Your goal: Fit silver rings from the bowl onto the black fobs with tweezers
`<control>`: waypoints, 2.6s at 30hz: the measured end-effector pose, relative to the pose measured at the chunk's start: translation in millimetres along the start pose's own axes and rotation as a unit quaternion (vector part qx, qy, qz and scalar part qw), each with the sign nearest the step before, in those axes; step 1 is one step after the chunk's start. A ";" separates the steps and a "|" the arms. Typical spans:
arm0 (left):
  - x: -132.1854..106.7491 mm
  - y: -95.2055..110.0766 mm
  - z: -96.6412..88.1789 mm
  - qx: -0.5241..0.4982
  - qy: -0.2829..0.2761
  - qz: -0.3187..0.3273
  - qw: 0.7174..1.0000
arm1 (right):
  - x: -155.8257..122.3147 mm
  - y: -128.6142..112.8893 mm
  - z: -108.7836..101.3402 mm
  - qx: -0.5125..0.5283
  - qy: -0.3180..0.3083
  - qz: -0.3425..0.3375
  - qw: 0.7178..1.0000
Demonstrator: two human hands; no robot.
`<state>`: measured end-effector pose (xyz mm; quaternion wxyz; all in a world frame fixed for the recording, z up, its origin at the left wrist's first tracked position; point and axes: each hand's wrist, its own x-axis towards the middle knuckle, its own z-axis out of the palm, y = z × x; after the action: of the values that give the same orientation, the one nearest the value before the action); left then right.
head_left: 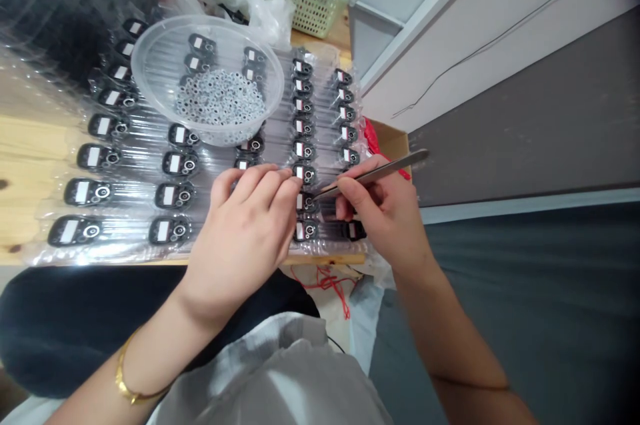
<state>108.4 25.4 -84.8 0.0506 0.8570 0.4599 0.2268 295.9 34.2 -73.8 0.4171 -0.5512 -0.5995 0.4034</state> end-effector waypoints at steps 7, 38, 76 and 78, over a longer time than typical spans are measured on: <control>-1.4 1.3 0.1 0.005 -0.004 0.000 1.000 | -0.6 1.3 -0.8 0.019 0.004 -0.010 1.000; 0.7 -0.4 2.2 0.011 0.023 0.008 1.000 | -2.2 5.5 -4.6 0.017 -0.035 -0.006 0.999; 0.2 0.3 1.8 0.020 0.004 0.002 1.000 | -6.3 10.4 -3.6 0.056 -0.025 -0.043 0.997; -0.4 0.3 1.0 0.020 0.006 0.003 1.000 | -5.2 10.8 -3.4 0.058 -0.022 -0.047 0.997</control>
<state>108.9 25.1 -85.8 0.0298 0.8579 0.4622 0.2224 302.8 29.8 -83.1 0.4535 -0.4882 -0.6092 0.4299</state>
